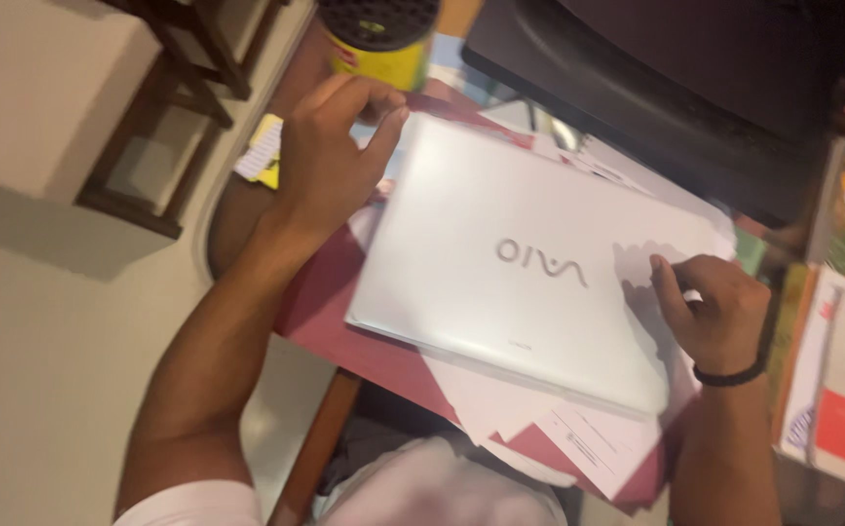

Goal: The person organizes a cluttered desk by stacking books and papers, placing pens into a holder, and adjusting a computer monitor and tower. The person handles several books, a laptop, pens, and computer equipment to tidy the workspace.

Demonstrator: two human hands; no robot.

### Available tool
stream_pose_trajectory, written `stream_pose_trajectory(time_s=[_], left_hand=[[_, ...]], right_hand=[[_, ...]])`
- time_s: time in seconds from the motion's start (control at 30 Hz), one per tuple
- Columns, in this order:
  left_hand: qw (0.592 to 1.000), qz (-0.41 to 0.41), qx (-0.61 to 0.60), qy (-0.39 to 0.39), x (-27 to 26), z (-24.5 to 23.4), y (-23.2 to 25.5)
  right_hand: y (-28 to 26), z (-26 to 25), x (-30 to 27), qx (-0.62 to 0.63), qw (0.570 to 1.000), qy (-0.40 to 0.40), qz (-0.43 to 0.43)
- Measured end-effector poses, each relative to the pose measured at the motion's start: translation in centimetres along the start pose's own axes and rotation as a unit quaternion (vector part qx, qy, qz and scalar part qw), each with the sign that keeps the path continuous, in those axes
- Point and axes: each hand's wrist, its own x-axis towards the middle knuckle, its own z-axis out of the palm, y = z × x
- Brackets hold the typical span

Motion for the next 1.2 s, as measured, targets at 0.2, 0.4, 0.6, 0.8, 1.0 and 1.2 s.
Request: stream_pose_trajectory(time_s=[0.2, 0.4, 0.6, 0.8, 1.0, 1.2], left_hand=[[0.988, 0.039, -0.032, -0.149, -0.7, 3.1, 5.3], [0.96, 0.076, -0.066, -0.262, -0.4, 8.7, 10.6], [0.933, 0.146, -0.072, -0.321, -0.6, 13.6, 14.4], [0.915, 0.179, -0.067, -0.355, -1.6, 15.7, 16.6], [0.912, 0.167, -0.041, -0.373, -2.2, 15.2, 16.2], [0.903, 0.146, -0.037, -0.403, -2.6, 15.1, 15.6]], right_hand=[[3.2, -2.0, -4.7, 0.061, 0.985, 0.131, 0.091], [4.4, -4.8, -8.2, 0.027, 0.962, 0.162, 0.216], [4.9, -5.2, -8.1, 0.061, 0.961, -0.001, 0.271], [7.1, -1.9, -5.1, -0.067, 0.996, -0.046, 0.024], [9.4, -0.5, -3.6, -0.1, 0.988, -0.11, 0.042], [10.5, -2.3, -4.4, -0.039, 0.984, -0.141, 0.098]])
